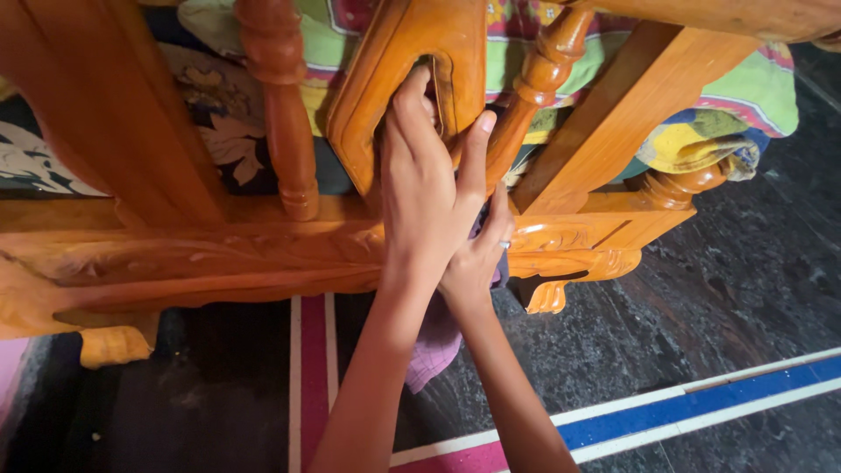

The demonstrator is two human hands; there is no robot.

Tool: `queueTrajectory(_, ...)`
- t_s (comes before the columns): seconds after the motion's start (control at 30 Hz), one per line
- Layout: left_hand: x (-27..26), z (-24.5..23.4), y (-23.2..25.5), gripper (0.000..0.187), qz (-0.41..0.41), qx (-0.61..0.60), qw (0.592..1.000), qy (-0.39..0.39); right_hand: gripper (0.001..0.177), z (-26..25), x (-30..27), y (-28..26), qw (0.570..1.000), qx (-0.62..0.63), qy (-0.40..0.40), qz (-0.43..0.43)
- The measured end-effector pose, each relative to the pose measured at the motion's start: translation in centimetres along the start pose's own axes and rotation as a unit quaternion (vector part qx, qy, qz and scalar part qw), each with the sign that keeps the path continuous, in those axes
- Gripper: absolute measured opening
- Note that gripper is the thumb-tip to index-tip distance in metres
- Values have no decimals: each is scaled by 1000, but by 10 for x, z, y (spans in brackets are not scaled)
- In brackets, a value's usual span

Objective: The person wipes the wooden frame of a bed using a purple cloth. They clean the carved details and legs of the bed frame, moving from the side to the footboard area.

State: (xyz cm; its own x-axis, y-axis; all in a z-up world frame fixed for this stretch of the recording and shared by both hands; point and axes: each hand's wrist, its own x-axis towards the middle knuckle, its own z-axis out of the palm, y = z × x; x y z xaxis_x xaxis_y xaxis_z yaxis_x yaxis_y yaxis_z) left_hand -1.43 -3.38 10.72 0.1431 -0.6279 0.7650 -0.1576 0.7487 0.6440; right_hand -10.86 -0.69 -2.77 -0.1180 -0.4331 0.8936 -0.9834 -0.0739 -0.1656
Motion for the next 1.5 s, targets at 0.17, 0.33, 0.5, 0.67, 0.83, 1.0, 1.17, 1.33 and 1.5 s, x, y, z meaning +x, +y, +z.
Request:
queueTrajectory(0.17, 0, 1, -1, 59, 1, -5, 1000, 0, 82, 2, -8, -13, 981, 124, 37, 143)
queueTrajectory(0.33, 2, -3, 0, 59, -3, -26, 1000, -10, 70, -4, -16, -20, 986, 42, -1, 163)
queueTrajectory(0.5, 5, -21, -6, 63, -4, -19, 997, -77, 55, -23, -10, -42, 987, -8, -85, 137)
queueTrajectory(0.67, 10, -44, -16, 75, 19, -75, 980, -182, 50, -50, 9, -57, 979, 25, -144, 144)
queueTrajectory(0.83, 21, -58, -9, 86, -33, -95, 963, -251, 39, -56, 22, -63, 930, 195, -191, 247)
queueTrajectory(1.0, 22, -57, -7, 88, -55, -112, 959, -254, 29, -49, 21, -59, 908, 221, -245, 259)
queueTrajectory(1.17, 18, -54, -5, 86, -50, -116, 966, -227, 29, -57, 16, -66, 951, 124, -230, 167)
queueTrajectory(1.33, 11, -50, -8, 81, -24, -102, 976, -193, 29, -67, 5, -78, 949, -44, -274, 149)
queueTrajectory(1.5, 11, -48, -7, 76, -11, -119, 977, -178, 25, -58, 22, -50, 942, -73, -287, 158)
